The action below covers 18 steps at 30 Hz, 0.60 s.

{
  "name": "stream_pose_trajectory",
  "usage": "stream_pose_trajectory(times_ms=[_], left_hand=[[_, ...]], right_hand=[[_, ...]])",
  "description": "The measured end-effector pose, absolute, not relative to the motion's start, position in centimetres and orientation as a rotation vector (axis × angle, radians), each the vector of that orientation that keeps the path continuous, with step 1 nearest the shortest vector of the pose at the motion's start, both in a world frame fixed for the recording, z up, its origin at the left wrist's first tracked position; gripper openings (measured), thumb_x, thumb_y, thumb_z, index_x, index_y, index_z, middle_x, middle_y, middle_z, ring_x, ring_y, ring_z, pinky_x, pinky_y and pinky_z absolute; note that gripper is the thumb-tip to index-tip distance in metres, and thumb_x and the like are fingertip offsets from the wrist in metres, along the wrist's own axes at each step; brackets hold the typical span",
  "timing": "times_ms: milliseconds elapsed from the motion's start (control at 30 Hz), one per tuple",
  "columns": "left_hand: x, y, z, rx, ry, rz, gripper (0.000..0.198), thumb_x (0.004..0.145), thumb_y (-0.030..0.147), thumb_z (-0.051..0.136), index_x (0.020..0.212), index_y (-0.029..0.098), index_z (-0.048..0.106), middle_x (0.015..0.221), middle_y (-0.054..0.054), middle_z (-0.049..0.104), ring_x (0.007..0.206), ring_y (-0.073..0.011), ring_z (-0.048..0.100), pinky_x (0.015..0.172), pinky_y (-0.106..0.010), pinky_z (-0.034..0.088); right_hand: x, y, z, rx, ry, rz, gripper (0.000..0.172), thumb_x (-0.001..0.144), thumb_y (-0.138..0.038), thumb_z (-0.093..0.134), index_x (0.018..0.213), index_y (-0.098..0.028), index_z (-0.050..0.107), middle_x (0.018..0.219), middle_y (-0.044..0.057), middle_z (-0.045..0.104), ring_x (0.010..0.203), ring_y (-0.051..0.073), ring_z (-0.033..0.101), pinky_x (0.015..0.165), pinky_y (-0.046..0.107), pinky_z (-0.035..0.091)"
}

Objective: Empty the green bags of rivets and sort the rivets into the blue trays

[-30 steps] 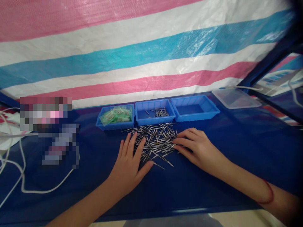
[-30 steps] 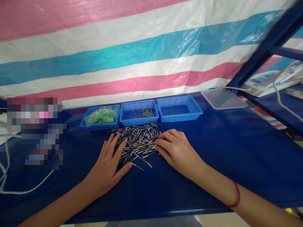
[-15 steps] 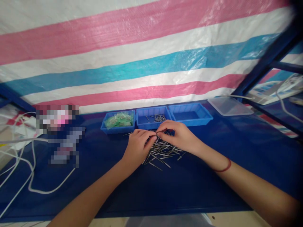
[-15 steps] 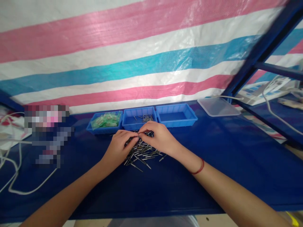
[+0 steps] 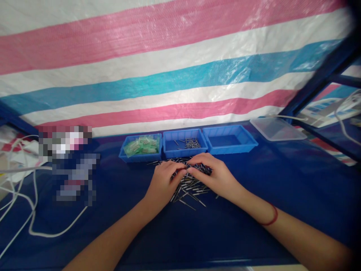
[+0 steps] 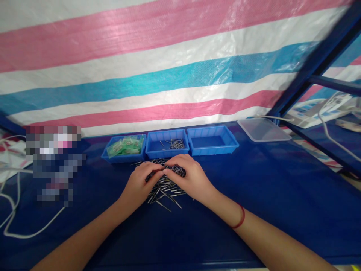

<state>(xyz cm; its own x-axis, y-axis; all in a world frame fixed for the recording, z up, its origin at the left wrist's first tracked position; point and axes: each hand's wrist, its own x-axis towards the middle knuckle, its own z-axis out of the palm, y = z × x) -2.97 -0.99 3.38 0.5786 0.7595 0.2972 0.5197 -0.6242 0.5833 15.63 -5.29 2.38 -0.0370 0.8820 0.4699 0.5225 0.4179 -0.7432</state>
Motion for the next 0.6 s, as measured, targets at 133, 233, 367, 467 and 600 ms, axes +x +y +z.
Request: stream_pose_trajectory(times_ms=[133, 233, 367, 467, 600], left_hand=[[-2.77, -1.52, 3.18, 2.337, 0.989, 0.81, 0.014, 0.09, 0.031, 0.058, 0.092, 0.02, 0.067, 0.088, -0.003, 0.069, 0.085, -0.0173, 0.062, 0.078, -0.03, 0.044], [-2.57, -1.79, 2.92, 2.323, 0.967, 0.86, 0.011, 0.087, 0.03, 0.062, 0.088, 0.02, 0.066, 0.084, -0.002, 0.069, 0.082, -0.017, 0.062, 0.075, -0.029, 0.044], [-2.42, -1.89, 2.79, 2.302, 0.915, 0.885, 0.01, 0.085, 0.029, 0.064, 0.087, 0.018, 0.065, 0.083, -0.003, 0.068, 0.08, -0.0169, 0.062, 0.072, -0.028, 0.045], [-2.47, -1.82, 2.92, 2.28, 0.907, 0.893, 0.008, 0.086, 0.027, 0.062, 0.085, 0.019, 0.064, 0.084, -0.003, 0.066, 0.08, -0.016, 0.061, 0.072, -0.027, 0.046], [-2.51, -1.78, 3.22, 2.249, 0.923, 0.965, 0.005, 0.087, 0.023, 0.06, 0.085, 0.018, 0.063, 0.083, -0.001, 0.064, 0.078, -0.0135, 0.059, 0.072, -0.025, 0.046]], right_hand=[[14.95, -5.84, 2.54, -1.198, -1.594, 0.588, 0.007, 0.085, -0.027, 0.062, 0.082, -0.021, 0.064, 0.084, 0.004, 0.069, 0.081, 0.017, 0.063, 0.076, 0.032, 0.051], [14.74, -6.06, 2.72, -1.185, -1.553, 0.619, 0.007, 0.084, -0.026, 0.063, 0.079, -0.02, 0.064, 0.079, 0.003, 0.067, 0.077, 0.016, 0.062, 0.072, 0.031, 0.049], [14.74, -6.21, 3.0, -1.15, -1.546, 0.621, 0.007, 0.084, -0.024, 0.062, 0.078, -0.02, 0.063, 0.077, 0.003, 0.065, 0.075, 0.015, 0.06, 0.071, 0.03, 0.048], [14.96, -6.25, 3.0, -1.136, -1.532, 0.612, 0.006, 0.084, -0.024, 0.062, 0.08, -0.02, 0.063, 0.081, 0.003, 0.065, 0.078, 0.015, 0.06, 0.072, 0.03, 0.048], [15.38, -6.15, 2.78, -1.169, -1.519, 0.63, 0.003, 0.084, -0.022, 0.062, 0.084, -0.02, 0.064, 0.082, 0.003, 0.066, 0.077, 0.015, 0.061, 0.072, 0.029, 0.048]])
